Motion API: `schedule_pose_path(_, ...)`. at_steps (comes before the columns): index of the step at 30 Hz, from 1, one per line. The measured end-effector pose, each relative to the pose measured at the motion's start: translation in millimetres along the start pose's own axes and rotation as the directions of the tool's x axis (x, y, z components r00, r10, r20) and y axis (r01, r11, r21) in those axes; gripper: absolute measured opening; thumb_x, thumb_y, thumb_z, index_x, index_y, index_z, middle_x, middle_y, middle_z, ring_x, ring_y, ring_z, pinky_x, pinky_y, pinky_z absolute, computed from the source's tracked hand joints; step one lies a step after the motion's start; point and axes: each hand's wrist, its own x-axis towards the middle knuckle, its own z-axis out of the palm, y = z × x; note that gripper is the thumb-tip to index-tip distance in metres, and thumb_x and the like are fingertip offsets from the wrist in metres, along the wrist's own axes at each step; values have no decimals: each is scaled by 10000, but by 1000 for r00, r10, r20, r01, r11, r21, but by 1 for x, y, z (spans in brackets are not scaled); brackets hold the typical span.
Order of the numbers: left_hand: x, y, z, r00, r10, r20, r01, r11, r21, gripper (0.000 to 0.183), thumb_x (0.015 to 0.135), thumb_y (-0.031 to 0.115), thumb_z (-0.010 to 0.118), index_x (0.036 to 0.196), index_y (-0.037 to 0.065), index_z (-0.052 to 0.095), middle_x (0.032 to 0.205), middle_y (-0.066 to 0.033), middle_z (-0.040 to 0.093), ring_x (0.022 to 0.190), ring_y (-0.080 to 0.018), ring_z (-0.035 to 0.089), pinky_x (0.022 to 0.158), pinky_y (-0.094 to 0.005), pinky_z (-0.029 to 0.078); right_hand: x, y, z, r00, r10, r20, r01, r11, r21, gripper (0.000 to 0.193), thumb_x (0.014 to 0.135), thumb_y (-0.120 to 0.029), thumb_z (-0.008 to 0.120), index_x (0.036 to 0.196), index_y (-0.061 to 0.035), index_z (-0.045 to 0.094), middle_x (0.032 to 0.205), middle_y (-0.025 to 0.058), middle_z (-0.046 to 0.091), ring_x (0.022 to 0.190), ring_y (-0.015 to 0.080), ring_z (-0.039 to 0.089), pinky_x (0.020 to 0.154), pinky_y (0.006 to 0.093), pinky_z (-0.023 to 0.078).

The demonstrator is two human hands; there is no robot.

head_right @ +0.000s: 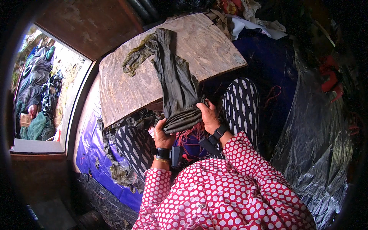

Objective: Cleaning, stacking, and flattening large dried leaves on a wooden board.

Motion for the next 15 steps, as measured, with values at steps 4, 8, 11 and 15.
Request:
schedule_pose_path(4,-12,2,20,987,0,161,3,1000,-16,253,834,300,607,964,83,623,905,-48,665,692,-166,631,435,-244,428,-1,-11,1,996,55,-69,-52,998,43,179,810,-193,628,915,-47,634,868,-21,593,793,93,510,760,244,404)
schedule_pose_path(8,-12,5,17,988,-78,134,59,988,141,184,828,233,628,928,79,622,865,-53,666,661,-167,631,435,-244,426,-4,-18,6,998,53,-33,-54,998,-27,231,807,-225,669,970,-62,656,925,-26,612,812,82,525,774,241,403)
schedule_pose_path(11,-12,3,15,999,21,48,-25,996,84,172,822,196,630,921,56,619,855,-76,667,655,-180,633,478,-256,458,-5,-10,5,998,28,48,-26,999,-26,162,813,-178,660,936,-74,647,885,-45,599,779,69,520,744,232,409)
schedule_pose_path(15,-6,-1,12,992,125,-15,-123,987,100,110,831,181,594,897,95,610,803,-26,651,596,-132,593,383,-208,364,-2,2,3,997,74,16,-75,992,104,89,816,-120,601,893,-76,611,804,-45,561,757,67,492,720,220,403)
